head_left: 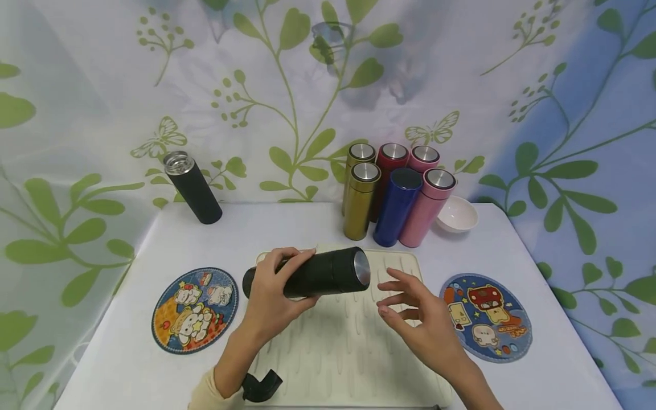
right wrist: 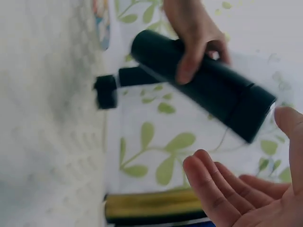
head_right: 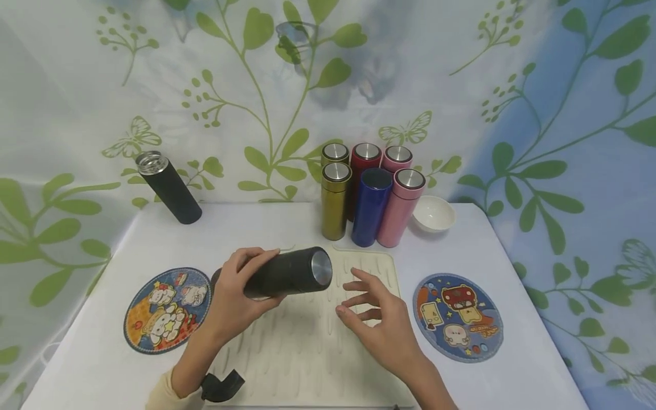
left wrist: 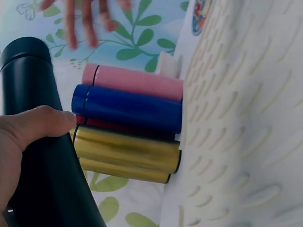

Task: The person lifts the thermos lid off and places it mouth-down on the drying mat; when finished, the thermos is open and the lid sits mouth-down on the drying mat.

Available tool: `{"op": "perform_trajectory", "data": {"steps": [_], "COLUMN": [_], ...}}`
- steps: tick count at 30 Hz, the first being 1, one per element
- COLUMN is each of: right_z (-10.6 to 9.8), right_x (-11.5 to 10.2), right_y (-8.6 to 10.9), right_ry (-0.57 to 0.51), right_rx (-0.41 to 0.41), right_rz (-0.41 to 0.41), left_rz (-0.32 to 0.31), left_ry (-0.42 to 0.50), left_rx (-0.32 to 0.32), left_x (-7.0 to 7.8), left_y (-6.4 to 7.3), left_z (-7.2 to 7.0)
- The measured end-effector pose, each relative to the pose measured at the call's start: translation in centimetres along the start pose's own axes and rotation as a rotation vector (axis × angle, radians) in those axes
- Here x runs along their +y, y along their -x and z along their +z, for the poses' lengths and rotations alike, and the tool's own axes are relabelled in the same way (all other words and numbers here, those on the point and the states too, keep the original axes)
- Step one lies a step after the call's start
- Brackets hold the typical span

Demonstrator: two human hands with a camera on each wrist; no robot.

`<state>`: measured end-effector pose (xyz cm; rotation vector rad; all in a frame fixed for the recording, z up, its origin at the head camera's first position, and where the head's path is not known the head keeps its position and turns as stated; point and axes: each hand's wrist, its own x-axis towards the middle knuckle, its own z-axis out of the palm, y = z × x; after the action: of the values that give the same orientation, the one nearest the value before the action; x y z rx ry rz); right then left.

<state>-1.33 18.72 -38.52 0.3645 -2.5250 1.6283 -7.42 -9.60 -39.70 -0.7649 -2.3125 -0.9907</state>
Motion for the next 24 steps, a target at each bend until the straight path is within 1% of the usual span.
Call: {"op": "perform_trajectory", "data": {"steps": [4, 8, 11, 13, 16, 19, 21, 24], "right_z": [0.5, 1.6, 2.1, 2.3, 2.5, 2.7, 3.0, 3.2], "right_x": [-1.5, -2.5, -2.9, -3.0, -2.7, -2.2, -1.9, -1.6], "right_y": [-1.2, -2.1, -2.4, -2.5, -2.2, -1.7, -1.4, -1.1], "right_ry": [-0.056, -0.098, -0.107, -0.09, -0.092, -0.129, -0.151, -0.147], "right_rx": [-0.002, -0.031, -0.042, -0.057, -0.096, -0.135, -0.149, -0.155], "right_rz": [0.058, 0.171, 0.239, 0.258, 0.249, 0.21, 0.174, 0.083], "left_rz": [0.044, 0.079, 0.112, 0.132, 0.156, 0.179, 0.187, 0.176], "left_ry": [-0.078, -0.135, -0.181, -0.209, -0.257, -0.293, -0.299, -0.276], "left_rx": [-0.028, -0.033, -0.05, -0.075, -0.112, -0.142, -0.157, -0.187], "left_x": [0.7, 1.2, 1.4, 1.4, 1.4, 1.3, 1.2, 1.1], "left_y": [0.6, 1.2, 1.6, 2.0, 2.5, 2.9, 3.0, 3.1], "left_z": [0.4, 0.6, 0.7, 0.6, 0.3, -0.3, -0.6, -1.0]}}
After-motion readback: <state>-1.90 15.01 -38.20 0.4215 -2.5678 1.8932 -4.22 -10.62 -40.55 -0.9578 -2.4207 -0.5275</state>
